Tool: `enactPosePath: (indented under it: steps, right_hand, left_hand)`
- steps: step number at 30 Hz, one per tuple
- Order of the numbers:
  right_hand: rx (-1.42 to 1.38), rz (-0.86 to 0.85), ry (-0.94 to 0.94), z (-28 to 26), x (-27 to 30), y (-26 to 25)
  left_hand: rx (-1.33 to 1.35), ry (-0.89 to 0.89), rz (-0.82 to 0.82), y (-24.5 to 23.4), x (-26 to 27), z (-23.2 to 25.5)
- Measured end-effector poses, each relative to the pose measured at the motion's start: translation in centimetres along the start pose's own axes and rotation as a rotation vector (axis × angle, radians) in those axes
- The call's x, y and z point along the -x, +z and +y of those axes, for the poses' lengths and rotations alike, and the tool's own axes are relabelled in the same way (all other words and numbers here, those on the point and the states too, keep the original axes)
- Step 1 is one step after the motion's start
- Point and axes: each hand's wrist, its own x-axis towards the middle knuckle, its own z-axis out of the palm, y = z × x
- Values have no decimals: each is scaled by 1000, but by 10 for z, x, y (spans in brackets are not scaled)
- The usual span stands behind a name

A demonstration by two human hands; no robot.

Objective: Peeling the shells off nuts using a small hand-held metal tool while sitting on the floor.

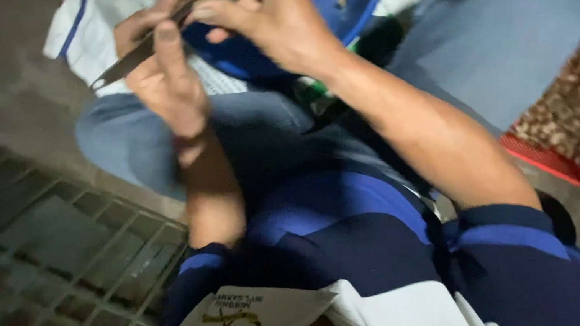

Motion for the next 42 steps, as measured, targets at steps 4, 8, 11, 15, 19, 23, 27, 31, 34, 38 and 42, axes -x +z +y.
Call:
enactPosePath:
  steps: [4, 8, 11, 15, 19, 23, 27, 31, 34, 38, 42]
  right_hand:
    - [-28, -4, 54, -2, 1, 1]
    - [2, -3, 37, 2, 3, -1]
    - [21, -23, 19, 2, 3, -1]
    - [38, -16, 40, 4, 3, -2]
    - [92, -26, 19, 1, 3, -1]
    - [173, -61, -33, 2, 5, -4]
    - [283, -54, -72, 1, 5, -2]
    - [357, -28, -77, -2, 6, -2]
    - [451, -23, -116, -4, 6, -1]
    - [537, -9, -176, -2, 6, -4]
    - [677, -8, -203, -14, 6, -12]
  left_hand:
    - [37, 13, 26, 2, -2, 2]
    - [54, 9, -29, 1, 1, 3]
    - [23, 29, 25, 3, -3, 2]
    - [-63, 82, -17, 0, -4, -2]
    - [-111, 59, -12, 4, -5, 7]
    - [-12, 31, -101, -2, 0, -5]
    - [-83, 70, -70, -2, -2, -6]
    - [-14, 28, -113, -2, 1, -4]
    - [17, 40, -25, 2, -1, -1]
    - [-71, 70, -58, 1, -2, -4]
    - [16, 59, 37, -6, -1, -9]
